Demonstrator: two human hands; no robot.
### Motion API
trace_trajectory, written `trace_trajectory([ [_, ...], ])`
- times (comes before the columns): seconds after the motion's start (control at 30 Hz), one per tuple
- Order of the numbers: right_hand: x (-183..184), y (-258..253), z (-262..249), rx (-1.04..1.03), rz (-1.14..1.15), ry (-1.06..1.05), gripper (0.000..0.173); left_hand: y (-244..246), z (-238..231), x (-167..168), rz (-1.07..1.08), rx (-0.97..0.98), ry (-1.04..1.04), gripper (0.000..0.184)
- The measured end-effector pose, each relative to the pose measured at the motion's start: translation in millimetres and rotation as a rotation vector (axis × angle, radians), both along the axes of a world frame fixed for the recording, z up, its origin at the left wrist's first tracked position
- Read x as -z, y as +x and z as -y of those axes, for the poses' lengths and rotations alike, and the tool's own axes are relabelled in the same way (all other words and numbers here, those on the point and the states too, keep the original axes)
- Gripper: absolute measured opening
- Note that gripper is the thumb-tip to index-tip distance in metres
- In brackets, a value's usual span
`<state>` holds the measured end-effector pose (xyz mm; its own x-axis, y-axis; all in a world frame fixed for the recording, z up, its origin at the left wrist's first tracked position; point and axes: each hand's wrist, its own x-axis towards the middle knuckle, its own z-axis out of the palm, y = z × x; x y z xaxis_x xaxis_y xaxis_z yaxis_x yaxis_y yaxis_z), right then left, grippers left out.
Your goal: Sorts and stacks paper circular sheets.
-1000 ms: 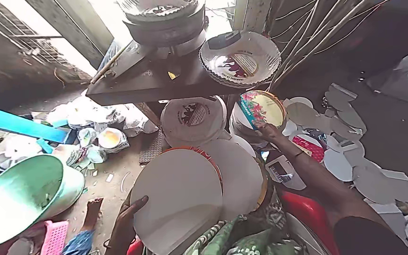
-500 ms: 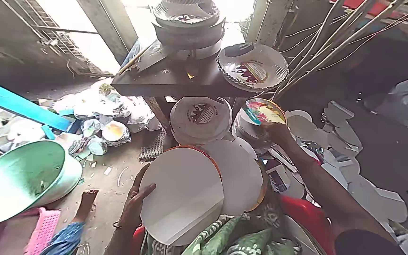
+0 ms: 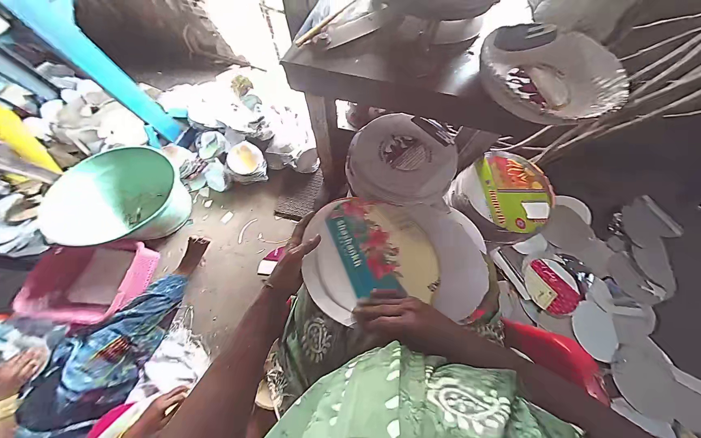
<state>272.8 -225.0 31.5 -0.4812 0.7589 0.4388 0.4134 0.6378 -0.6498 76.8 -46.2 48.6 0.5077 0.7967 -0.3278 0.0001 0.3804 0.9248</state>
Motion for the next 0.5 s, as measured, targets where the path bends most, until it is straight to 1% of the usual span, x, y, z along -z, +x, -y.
trace_trajectory([
  [0.07,3,-13,-8,-0.165,-0.085,-0.102,0.023,1,4,-6,0.007,-0.015,0.028,0.059],
  [0.1,3,-18,-11,-0.226,-0.086,-0.123,0.026,1,5,-8,0.01,-0.016,0.053,0.06],
  [0.13,0,-21,-13,-0.224,-0.046,-0.101,0.027,1,5,-9,0.021,-0.018,0.09,0.061],
  [0.17,-6,-20,-13,-0.122,0.028,-0.015,0.026,1,5,-8,0.056,-0.023,0.133,0.062],
  [0.2,-13,-16,-12,0.081,0.115,0.097,0.025,-1,5,-6,0.109,-0.027,0.175,0.063],
  [0.23,-20,-8,-13,0.334,0.158,0.182,0.022,-2,5,-5,0.169,-0.023,0.221,0.064],
  [0.27,-26,5,-16,0.581,0.14,0.214,0.023,-4,6,-3,0.215,-0.007,0.269,0.066],
  [0.3,-31,22,-19,0.777,0.107,0.175,0.033,-7,6,-2,0.231,0.028,0.327,0.07],
  [0.33,-37,40,-21,0.873,0.026,0.042,0.049,-9,7,-2,0.252,0.052,0.363,0.073],
  [0.37,-43,55,-20,0.887,-0.112,-0.156,0.063,-11,8,-2,0.3,0.057,0.372,0.071],
  [0.4,-48,62,-17,0.853,-0.254,-0.345,0.068,-12,9,-4,0.353,0.076,0.382,0.067],
  [0.43,-51,63,-14,0.816,-0.379,-0.459,0.065,-13,9,-6,0.379,0.096,0.4,0.064],
  [0.47,-50,60,-12,0.792,-0.456,-0.487,0.06,-16,7,-6,0.39,0.116,0.423,0.062],
  [0.5,-51,56,-11,0.781,-0.499,-0.472,0.055,-18,4,-4,0.398,0.127,0.45,0.062],
])
